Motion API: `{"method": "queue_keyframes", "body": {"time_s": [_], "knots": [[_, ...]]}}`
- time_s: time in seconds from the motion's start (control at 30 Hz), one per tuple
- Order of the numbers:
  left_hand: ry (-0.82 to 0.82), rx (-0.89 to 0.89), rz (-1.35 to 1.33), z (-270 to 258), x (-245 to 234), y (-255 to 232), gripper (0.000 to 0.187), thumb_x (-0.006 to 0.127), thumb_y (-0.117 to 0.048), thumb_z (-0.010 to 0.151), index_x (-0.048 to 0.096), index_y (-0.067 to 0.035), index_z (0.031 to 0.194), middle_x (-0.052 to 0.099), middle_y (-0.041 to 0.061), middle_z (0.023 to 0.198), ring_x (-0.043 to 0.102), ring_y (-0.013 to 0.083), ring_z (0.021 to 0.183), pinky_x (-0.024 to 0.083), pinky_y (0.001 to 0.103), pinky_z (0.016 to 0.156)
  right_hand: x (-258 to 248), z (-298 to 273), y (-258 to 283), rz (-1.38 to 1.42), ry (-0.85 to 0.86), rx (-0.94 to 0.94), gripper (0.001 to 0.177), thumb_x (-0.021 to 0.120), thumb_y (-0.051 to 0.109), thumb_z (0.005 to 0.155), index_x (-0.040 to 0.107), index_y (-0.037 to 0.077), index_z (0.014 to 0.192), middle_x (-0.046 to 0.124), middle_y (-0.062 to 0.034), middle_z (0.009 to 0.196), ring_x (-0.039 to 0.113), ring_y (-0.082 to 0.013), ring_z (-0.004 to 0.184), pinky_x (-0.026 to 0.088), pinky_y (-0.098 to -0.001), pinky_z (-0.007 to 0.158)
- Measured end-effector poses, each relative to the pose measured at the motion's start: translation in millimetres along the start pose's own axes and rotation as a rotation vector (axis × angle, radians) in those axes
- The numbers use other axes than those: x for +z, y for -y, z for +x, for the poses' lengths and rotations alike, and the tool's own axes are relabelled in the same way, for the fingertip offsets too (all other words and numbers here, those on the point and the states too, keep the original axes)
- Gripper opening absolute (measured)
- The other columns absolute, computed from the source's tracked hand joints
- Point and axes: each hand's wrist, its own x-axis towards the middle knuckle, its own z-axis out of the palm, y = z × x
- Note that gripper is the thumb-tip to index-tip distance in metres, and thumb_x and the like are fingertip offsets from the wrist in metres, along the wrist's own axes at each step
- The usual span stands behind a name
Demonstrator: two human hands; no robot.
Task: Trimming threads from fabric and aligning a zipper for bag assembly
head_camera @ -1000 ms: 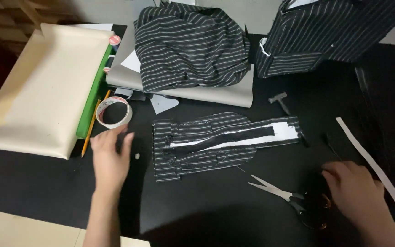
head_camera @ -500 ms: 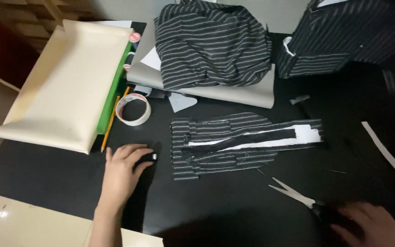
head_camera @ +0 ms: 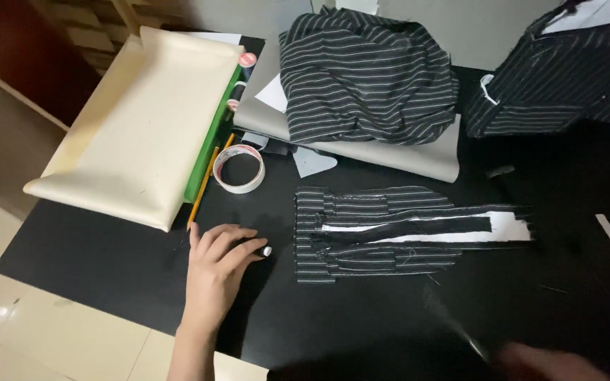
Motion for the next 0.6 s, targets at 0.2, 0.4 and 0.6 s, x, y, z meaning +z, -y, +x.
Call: {"method": "queue_keyframes", "body": {"time_s": [0.2, 0.4, 0.6], "knots": [[-0.066, 0.071, 0.02, 1.4, -4.5, -9.0, 0.027, 0.071, -0.008, 0.08, 0.066, -0.023, 0.101, 0.061, -0.006, 0.106, 0.054, 0.0213, 0.103, 0.024, 0.057, 0.103, 2.1, -121.2, 197.3, 0.559, 0.142, -0.524, 0.026, 0.053, 0.03, 0.098, 0.058, 0.012, 0.079, 0.058, -0.0022, 0.073, 0.058, -0.0122, 0.066, 0.049, -0.0261, 0.069], [-0.097, 0.065, -0.005, 6.9, -10.3, -18.5, 0.025, 0.068, -0.009, 0.084, 0.066, -0.024, 0.103, 0.062, -0.005, 0.108, 0.053, 0.0218, 0.104, 0.018, 0.058, 0.108, 9.0, -98.7, 224.6, 0.946, 0.471, -0.789, 0.048, 0.039, 0.044, 0.097, 0.054, 0.003, 0.078, 0.056, -0.0104, 0.059, 0.034, -0.0092, 0.04, 0.02, -0.0207, 0.038], [-0.096, 0.091, 0.007, 8.3, -10.8, -20.0, 0.02, 0.062, -0.011, 0.087, 0.067, -0.023, 0.102, 0.061, -0.004, 0.109, 0.053, 0.0231, 0.105, 0.018, 0.064, 0.106, 7.5, -97.7, 227.4, 0.971, 0.463, -0.802, 0.044, 0.043, 0.038, 0.097, 0.056, 0.001, 0.078, 0.055, -0.0108, 0.06, 0.052, -0.0171, 0.052, 0.039, -0.0232, 0.048]]}}
